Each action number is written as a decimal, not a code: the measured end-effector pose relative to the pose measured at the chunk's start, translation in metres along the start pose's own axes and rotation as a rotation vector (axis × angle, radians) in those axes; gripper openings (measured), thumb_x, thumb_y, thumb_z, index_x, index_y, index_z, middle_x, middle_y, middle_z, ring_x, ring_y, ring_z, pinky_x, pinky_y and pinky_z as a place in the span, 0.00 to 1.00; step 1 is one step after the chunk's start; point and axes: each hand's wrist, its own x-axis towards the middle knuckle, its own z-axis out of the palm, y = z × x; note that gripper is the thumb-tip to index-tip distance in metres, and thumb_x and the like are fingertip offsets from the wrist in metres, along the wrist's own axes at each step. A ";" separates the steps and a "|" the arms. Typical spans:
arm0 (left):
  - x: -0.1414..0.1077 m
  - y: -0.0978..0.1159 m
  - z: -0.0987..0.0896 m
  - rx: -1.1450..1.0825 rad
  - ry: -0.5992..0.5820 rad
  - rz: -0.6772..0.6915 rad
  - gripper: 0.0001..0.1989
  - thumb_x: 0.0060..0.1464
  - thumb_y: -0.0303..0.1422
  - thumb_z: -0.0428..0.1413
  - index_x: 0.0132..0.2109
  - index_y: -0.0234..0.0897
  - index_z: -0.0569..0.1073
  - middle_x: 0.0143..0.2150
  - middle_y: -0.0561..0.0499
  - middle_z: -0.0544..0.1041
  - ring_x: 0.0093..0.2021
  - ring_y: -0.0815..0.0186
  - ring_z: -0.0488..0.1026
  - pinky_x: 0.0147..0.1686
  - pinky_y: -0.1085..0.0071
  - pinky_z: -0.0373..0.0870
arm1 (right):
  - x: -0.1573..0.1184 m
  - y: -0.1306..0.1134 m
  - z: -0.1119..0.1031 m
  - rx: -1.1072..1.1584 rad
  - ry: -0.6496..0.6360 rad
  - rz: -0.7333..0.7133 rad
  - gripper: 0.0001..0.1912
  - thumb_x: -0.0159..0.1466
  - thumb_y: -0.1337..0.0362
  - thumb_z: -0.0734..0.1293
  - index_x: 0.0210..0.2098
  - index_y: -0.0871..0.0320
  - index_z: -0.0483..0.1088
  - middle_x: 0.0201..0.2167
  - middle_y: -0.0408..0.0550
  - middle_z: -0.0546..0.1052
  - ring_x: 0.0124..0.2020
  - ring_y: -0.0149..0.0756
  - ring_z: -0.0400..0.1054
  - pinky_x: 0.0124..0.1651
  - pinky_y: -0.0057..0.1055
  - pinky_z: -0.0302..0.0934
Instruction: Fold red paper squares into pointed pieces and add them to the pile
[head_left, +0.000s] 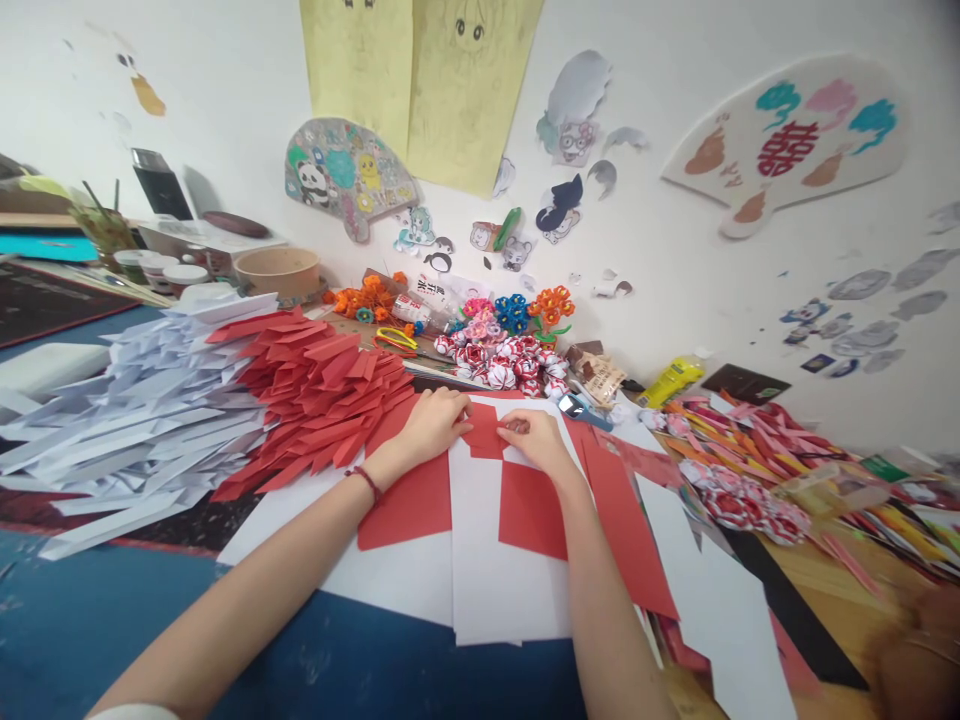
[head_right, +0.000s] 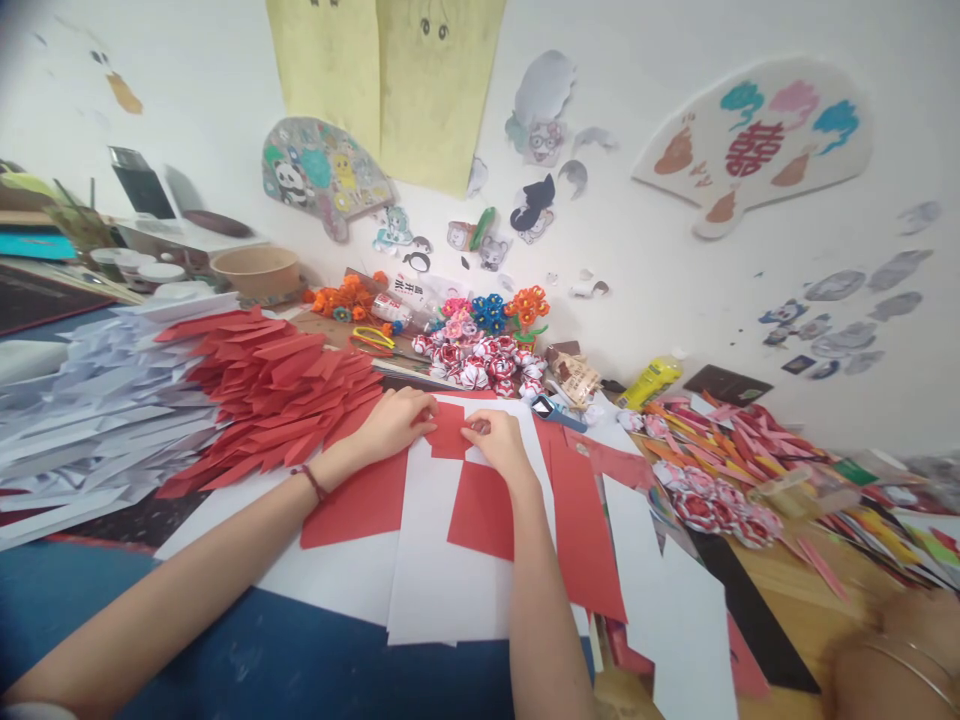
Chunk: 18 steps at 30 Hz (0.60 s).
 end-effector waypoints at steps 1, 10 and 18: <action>0.000 0.000 0.001 0.007 -0.002 -0.006 0.05 0.54 0.33 0.57 0.38 0.37 0.72 0.37 0.48 0.76 0.42 0.60 0.69 0.38 0.67 0.58 | 0.000 0.000 0.001 -0.013 -0.003 -0.005 0.07 0.52 0.62 0.69 0.28 0.58 0.76 0.25 0.45 0.77 0.27 0.34 0.67 0.33 0.29 0.59; 0.002 0.004 0.009 0.055 0.022 0.036 0.05 0.54 0.29 0.57 0.39 0.37 0.71 0.40 0.48 0.75 0.43 0.60 0.68 0.40 0.66 0.58 | 0.005 0.006 0.010 -0.123 0.004 -0.080 0.12 0.51 0.72 0.68 0.36 0.58 0.76 0.28 0.44 0.75 0.28 0.32 0.65 0.34 0.28 0.59; 0.000 0.005 0.011 0.046 0.090 0.064 0.02 0.55 0.28 0.55 0.37 0.38 0.71 0.37 0.50 0.75 0.41 0.61 0.68 0.39 0.66 0.58 | 0.004 -0.004 0.008 -0.265 0.006 -0.114 0.12 0.55 0.72 0.67 0.38 0.54 0.75 0.33 0.45 0.76 0.34 0.34 0.67 0.38 0.29 0.58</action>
